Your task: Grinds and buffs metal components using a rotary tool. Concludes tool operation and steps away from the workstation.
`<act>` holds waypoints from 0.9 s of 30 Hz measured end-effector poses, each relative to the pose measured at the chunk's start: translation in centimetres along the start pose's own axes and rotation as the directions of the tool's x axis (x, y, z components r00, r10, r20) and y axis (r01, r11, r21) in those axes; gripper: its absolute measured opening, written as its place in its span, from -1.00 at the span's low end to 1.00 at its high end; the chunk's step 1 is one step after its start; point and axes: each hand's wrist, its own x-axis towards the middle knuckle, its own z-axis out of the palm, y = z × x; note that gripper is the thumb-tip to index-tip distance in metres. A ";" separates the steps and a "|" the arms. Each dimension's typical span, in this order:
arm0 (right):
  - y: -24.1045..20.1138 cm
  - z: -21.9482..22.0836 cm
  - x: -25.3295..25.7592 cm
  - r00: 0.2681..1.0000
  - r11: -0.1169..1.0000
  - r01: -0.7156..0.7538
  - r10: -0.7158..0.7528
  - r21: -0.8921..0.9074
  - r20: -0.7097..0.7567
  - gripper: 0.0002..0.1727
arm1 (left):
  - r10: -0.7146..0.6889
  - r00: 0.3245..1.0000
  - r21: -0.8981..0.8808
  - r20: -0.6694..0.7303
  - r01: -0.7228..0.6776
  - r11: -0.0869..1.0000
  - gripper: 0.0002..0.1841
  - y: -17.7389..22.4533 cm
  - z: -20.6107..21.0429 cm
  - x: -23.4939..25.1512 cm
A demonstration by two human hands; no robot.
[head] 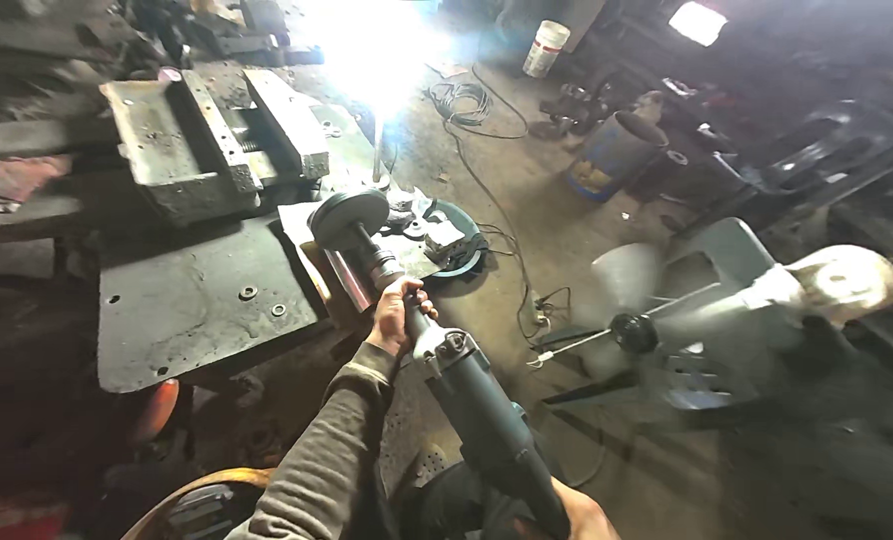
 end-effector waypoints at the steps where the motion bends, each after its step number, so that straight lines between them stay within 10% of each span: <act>1: 0.1 -0.1 0.1 1.000 1.000 -0.007 0.007 0.000 -0.011 -0.44 | -0.006 1.000 0.008 0.000 0.006 1.000 -0.74 -0.2 0.3 0.4; 27: -0.9 0.7 -0.5 0.999 1.000 0.005 -0.004 -0.027 0.032 -0.44 | 0.080 0.995 -0.011 0.051 -0.079 0.997 -0.67 0.7 -1.9 -1.6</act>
